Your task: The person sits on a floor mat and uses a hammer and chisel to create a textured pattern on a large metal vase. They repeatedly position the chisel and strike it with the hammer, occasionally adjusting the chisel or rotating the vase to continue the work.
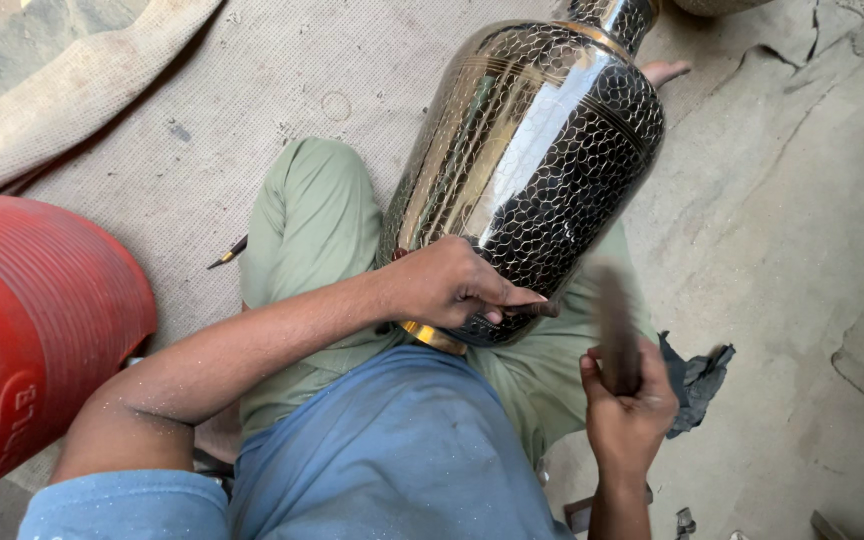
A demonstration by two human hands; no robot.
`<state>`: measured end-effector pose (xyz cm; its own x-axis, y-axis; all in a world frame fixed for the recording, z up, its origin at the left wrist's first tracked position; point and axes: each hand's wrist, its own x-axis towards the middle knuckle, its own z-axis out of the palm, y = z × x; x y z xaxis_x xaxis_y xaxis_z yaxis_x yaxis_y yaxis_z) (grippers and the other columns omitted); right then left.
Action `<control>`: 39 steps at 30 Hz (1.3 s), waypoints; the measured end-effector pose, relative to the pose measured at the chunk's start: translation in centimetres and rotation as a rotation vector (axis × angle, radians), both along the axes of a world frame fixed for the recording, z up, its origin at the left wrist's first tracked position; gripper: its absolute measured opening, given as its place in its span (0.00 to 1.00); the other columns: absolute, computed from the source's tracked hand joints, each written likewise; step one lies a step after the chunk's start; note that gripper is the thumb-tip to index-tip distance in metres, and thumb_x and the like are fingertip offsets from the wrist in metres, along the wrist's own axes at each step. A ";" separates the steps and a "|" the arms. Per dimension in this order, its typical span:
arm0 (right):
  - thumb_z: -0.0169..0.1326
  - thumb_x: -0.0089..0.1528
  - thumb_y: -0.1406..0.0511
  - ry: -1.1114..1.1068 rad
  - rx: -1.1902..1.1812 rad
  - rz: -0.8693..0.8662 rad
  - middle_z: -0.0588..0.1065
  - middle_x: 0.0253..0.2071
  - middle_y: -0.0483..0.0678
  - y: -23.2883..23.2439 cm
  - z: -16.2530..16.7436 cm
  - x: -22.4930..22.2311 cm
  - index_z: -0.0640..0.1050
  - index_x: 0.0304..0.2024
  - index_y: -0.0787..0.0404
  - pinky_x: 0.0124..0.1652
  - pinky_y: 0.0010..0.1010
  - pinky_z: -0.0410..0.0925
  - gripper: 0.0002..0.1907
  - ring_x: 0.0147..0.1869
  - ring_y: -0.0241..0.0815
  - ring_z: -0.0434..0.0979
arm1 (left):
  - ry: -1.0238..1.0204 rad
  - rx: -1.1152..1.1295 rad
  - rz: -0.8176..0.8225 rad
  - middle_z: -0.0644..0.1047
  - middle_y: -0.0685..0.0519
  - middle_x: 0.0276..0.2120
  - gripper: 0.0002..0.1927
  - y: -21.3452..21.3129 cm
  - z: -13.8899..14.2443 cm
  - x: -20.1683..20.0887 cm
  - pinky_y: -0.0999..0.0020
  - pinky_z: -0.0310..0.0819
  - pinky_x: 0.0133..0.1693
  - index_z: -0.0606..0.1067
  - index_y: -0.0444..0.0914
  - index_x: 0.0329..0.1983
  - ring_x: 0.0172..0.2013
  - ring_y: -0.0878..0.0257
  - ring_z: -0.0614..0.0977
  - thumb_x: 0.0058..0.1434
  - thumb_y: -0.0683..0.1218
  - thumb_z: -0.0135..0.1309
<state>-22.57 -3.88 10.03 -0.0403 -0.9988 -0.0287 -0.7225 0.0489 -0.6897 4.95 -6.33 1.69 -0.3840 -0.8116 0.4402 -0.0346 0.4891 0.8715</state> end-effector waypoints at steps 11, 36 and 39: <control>0.59 0.59 0.76 0.248 0.046 0.093 0.79 0.35 0.49 -0.7 -0.7 -0.1 0.79 0.49 0.63 0.42 0.27 0.70 0.15 0.37 0.37 0.79 | 0.040 -0.036 -0.002 0.83 0.50 0.35 0.27 -0.1 0.0 0.0 0.63 0.77 0.34 0.77 0.48 0.61 0.32 0.58 0.85 0.57 0.40 0.64; 0.61 0.56 0.78 -0.601 -0.032 0.082 0.77 0.40 0.45 -2.1 0.2 1.0 0.77 0.51 0.61 0.49 0.24 0.72 0.21 0.46 0.32 0.77 | -0.011 -0.024 0.059 0.83 0.52 0.32 0.24 0.0 -0.2 -0.5 0.63 0.75 0.31 0.79 0.50 0.58 0.29 0.59 0.84 0.57 0.41 0.65; 0.63 0.60 0.79 0.312 -0.153 0.280 0.78 0.34 0.51 -2.2 0.3 1.1 0.80 0.50 0.65 0.39 0.30 0.70 0.16 0.36 0.36 0.78 | -0.045 0.017 0.019 0.83 0.52 0.29 0.27 -0.1 -0.2 -0.6 0.61 0.73 0.29 0.79 0.48 0.60 0.26 0.58 0.83 0.56 0.40 0.65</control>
<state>-21.45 -6.06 10.33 0.2488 -0.9643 0.0907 -0.8682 -0.2635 -0.4205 4.40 -6.44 1.47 -0.3871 -0.8265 0.4088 -0.0831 0.4729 0.8772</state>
